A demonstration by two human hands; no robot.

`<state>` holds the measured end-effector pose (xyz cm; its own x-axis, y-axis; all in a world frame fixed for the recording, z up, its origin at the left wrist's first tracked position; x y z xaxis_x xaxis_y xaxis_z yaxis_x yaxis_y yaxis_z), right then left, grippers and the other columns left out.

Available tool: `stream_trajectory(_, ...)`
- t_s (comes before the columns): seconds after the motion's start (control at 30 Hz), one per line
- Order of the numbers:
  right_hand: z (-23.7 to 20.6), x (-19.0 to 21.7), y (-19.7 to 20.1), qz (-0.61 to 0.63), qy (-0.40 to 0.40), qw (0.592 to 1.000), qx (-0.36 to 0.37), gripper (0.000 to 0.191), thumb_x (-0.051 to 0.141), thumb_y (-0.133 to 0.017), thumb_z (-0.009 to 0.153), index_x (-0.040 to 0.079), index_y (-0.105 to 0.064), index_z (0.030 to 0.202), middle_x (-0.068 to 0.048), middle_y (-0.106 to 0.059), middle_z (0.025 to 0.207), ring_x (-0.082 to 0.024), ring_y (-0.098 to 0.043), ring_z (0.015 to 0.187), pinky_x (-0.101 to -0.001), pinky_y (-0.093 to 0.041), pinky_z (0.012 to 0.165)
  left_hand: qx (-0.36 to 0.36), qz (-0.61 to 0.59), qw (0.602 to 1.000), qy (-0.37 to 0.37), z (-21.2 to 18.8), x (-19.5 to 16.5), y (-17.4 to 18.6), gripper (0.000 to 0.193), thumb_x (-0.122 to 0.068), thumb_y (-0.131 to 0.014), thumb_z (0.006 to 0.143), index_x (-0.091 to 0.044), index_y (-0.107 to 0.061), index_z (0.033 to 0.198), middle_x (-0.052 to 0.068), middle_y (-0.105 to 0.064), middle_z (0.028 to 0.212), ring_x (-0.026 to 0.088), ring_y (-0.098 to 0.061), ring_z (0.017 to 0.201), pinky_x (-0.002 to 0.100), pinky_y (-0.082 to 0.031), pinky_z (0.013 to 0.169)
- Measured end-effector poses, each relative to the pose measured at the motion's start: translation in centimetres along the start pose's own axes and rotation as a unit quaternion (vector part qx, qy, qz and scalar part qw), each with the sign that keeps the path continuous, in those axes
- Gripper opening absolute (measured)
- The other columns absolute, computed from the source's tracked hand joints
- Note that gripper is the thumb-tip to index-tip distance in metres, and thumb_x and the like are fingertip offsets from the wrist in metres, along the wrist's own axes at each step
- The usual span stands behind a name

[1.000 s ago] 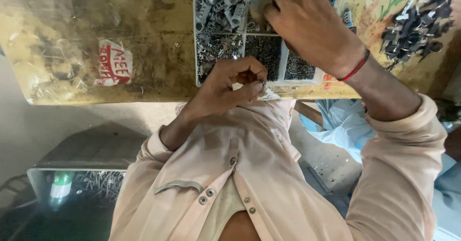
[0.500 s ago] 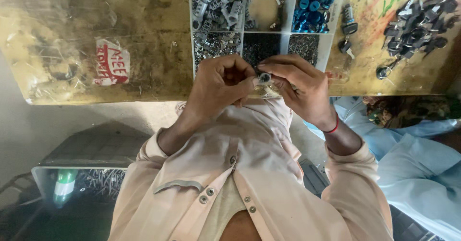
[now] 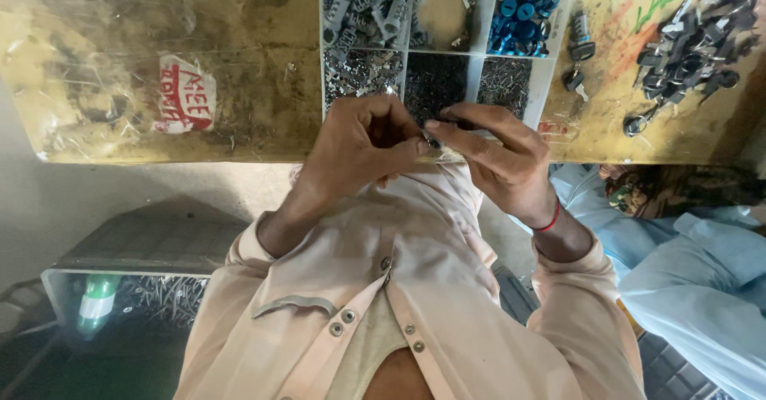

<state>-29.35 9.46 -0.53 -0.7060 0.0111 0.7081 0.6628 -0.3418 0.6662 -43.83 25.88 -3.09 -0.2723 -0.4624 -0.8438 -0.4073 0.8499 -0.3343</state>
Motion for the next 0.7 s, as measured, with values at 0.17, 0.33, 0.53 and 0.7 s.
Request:
stream_trajectory(0.17,0.1,1.0,0.1,-0.006,0.023,1.000,0.003,0.050,-0.019,-0.072,0.082,0.007,-0.075,0.124,-0.012,-0.067,0.124,-0.025,-0.071,0.104,-0.0363,-0.060,0.086,0.022,0.028,0.999,-0.029,0.0,0.0,0.4,0.012,-0.003,-0.077,0.089,0.001,-0.066,0.086,0.002,-0.067,0.066,0.003,-0.059,0.050,0.021,-0.047,0.041)
stream_trajectory(0.33,-0.1,1.6,0.6,-0.087,0.036,0.995,0.016,0.049,-0.015,-0.077,0.081,0.007,-0.076,0.125,-0.011,-0.067,0.117,-0.025,-0.069,0.095,-0.0363,-0.057,0.079,-0.010,0.052,0.990,-0.134,-0.8,0.2,-0.4,0.010,0.002,-0.073,0.096,0.002,-0.062,0.096,0.006,-0.065,0.082,0.007,-0.060,0.066,0.020,-0.047,0.053)
stream_trajectory(0.53,0.9,3.9,-1.1,-0.127,-0.077,0.984,-0.093,0.041,-0.003,-0.085,0.078,0.002,-0.072,0.117,-0.014,-0.065,0.111,-0.028,-0.071,0.089,-0.0372,-0.060,0.076,0.009,0.024,0.969,-0.247,-0.9,1.1,-2.0,0.024,-0.002,-0.071,0.102,0.004,-0.060,0.122,0.009,-0.065,0.115,0.014,-0.070,0.109,0.026,-0.062,0.096)
stream_trajectory(0.7,3.2,1.8,2.0,0.101,-0.131,0.983,0.075,0.033,-0.001,-0.082,0.090,0.003,-0.070,0.120,-0.009,-0.071,0.106,-0.019,-0.075,0.086,-0.0295,-0.062,0.075,-0.042,0.079,0.966,-0.242,-0.1,2.1,-0.6,0.015,0.001,-0.079,0.094,0.002,-0.074,0.108,0.011,-0.077,0.108,0.017,-0.075,0.098,0.028,-0.064,0.087)
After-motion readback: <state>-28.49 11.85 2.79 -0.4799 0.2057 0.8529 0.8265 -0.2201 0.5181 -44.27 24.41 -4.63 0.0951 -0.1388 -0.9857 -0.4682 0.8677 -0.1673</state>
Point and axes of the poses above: each hand's wrist, its own z-axis towards the middle knuckle, its own y-axis out of the back of the hand, x = y × z, the point moved 2 cm from there along z, towards the middle knuckle
